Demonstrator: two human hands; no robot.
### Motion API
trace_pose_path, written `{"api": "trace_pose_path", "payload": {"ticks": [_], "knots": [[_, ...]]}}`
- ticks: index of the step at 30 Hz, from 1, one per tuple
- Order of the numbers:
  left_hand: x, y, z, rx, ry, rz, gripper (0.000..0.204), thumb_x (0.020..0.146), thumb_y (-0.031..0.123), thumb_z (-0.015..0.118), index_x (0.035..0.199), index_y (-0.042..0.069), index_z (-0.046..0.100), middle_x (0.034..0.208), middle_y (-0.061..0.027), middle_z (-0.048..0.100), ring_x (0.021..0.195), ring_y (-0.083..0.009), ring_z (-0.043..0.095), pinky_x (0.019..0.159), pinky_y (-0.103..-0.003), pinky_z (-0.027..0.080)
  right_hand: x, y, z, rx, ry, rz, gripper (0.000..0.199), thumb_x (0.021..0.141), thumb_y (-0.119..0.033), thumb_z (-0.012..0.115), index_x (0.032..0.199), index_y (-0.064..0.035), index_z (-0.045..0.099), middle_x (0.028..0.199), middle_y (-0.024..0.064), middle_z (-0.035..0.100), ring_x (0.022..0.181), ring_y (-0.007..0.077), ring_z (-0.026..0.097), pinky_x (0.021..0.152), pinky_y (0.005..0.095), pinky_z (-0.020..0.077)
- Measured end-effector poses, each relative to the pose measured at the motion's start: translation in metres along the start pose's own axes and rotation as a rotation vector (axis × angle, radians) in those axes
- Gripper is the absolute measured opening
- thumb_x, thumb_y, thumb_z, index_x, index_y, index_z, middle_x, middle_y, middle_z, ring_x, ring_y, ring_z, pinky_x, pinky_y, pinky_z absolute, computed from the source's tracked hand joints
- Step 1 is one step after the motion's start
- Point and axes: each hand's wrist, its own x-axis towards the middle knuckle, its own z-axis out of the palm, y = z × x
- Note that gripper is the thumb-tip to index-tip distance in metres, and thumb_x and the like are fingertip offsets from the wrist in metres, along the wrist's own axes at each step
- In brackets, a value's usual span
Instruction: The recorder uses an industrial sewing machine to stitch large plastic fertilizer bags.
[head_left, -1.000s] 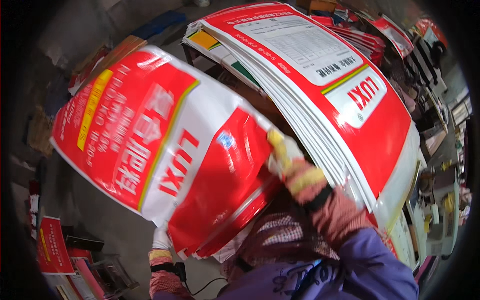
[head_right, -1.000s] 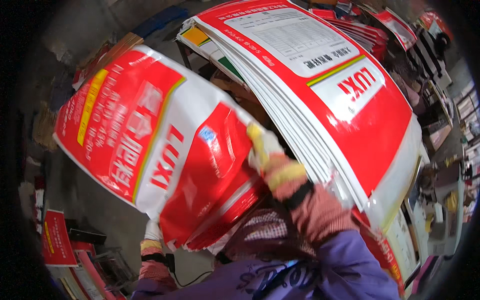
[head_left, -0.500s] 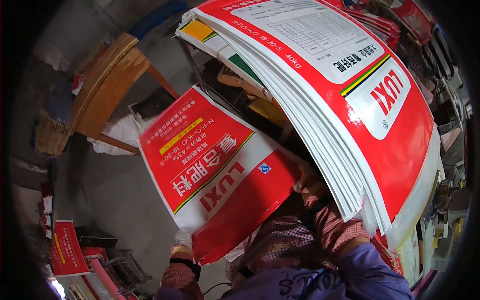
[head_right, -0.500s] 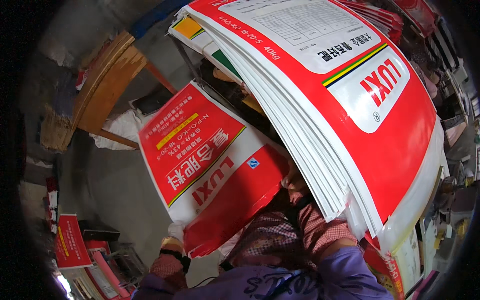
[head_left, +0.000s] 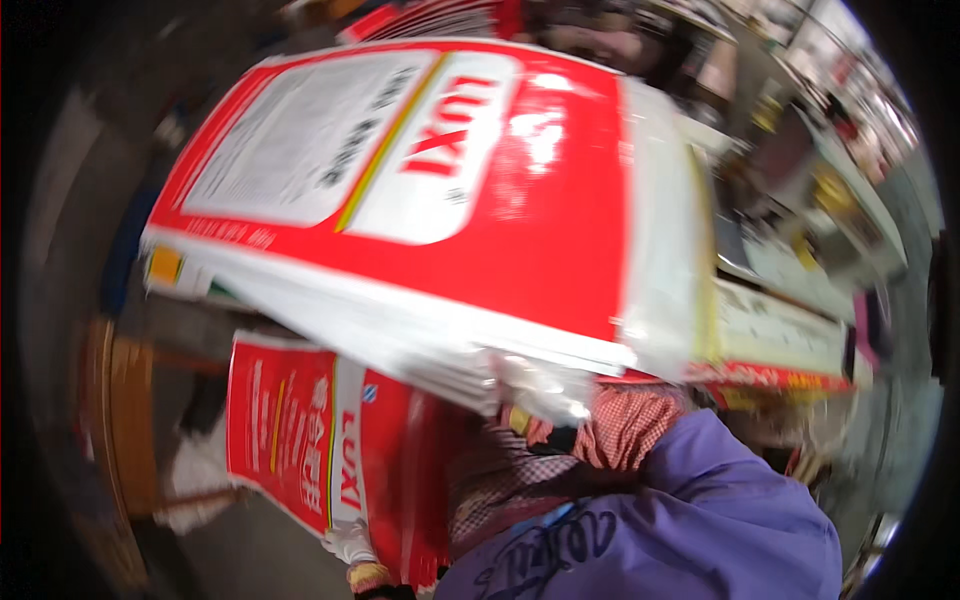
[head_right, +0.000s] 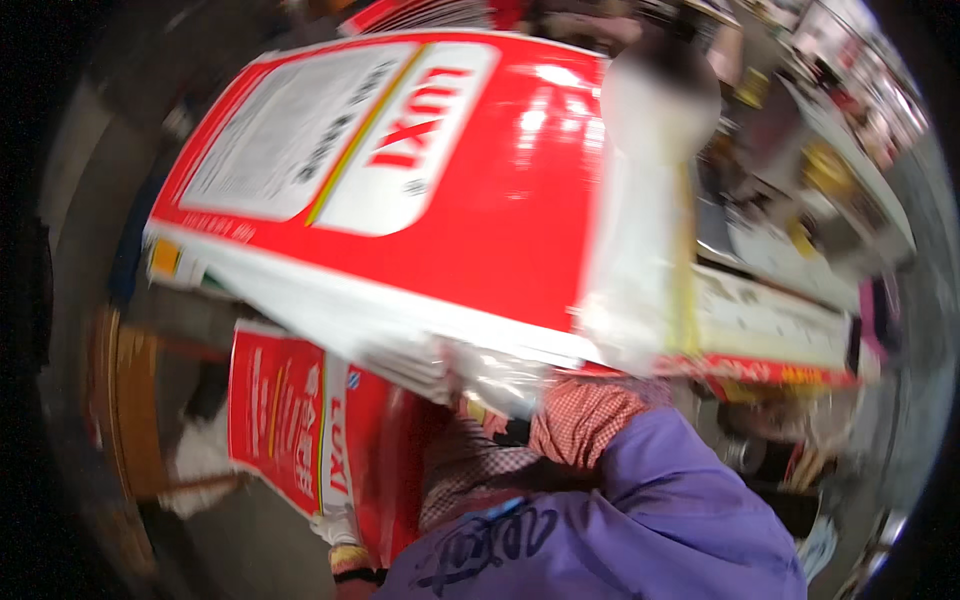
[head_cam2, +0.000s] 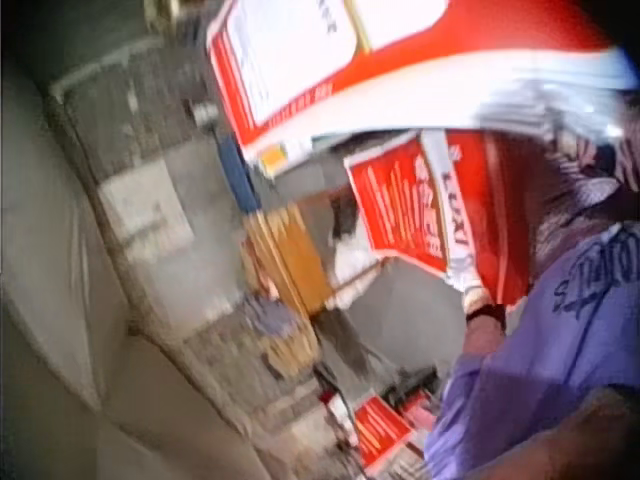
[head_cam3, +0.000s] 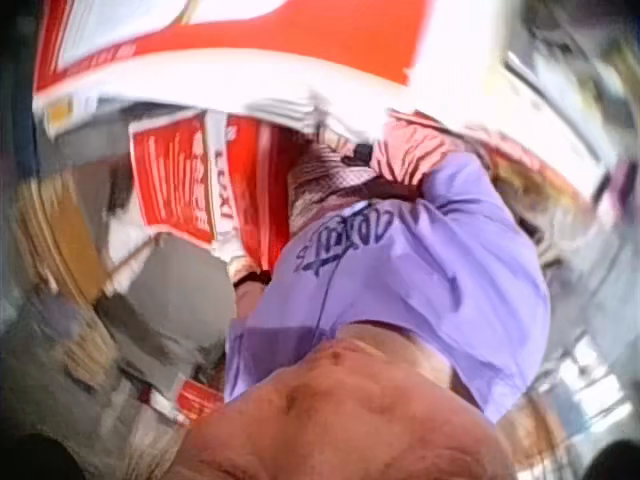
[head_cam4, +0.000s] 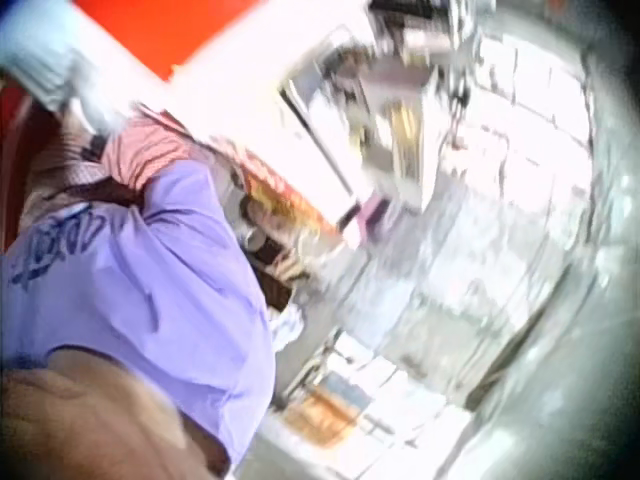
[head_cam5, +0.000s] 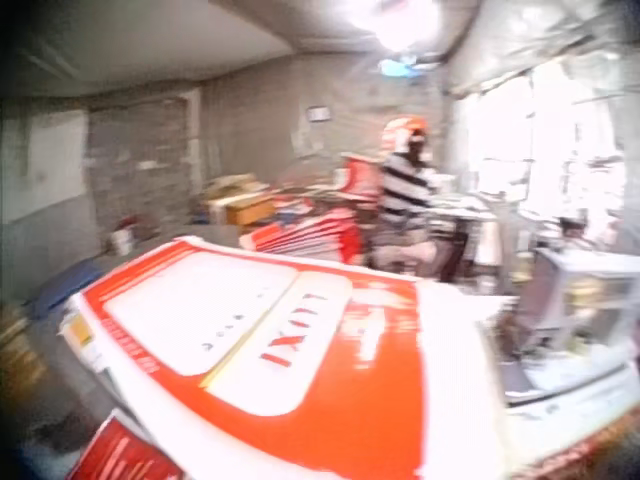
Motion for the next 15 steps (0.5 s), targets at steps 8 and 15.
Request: {"api": "trace_pose_path", "payload": {"ticks": [8, 15], "knots": [[-0.169, 0.237, -0.217, -1.021, 0.209, 1.330, 0.025, 0.077, 0.004, 0.061, 0.100, -0.004, 0.054, 0.126, -0.0169, 0.041, 0.114, -0.0287, 0.043, 0.091, -0.034, 0.039, -0.116, -0.030, -0.006, -0.059, 0.098, -0.101, 0.023, 0.082, -0.026, 0.056, 0.096, -0.0085, 0.061, 0.086, 0.0085, 0.062, 0.079, 0.0163, 0.058, 0.072, 0.0294, 0.0455], [-0.334, 0.359, -0.240, -0.241, 0.218, 1.921, 0.044, 0.063, 0.028, 0.069, 0.096, 0.001, 0.058, 0.124, -0.0212, 0.044, 0.110, -0.0354, 0.044, 0.093, -0.040, 0.037, -0.217, -0.043, -0.037, -0.208, 0.111, -0.116, 0.026, 0.081, -0.027, 0.052, 0.100, -0.0112, 0.062, 0.094, 0.0102, 0.064, 0.089, 0.0268, 0.060, 0.077, 0.0343, 0.0456]]}}
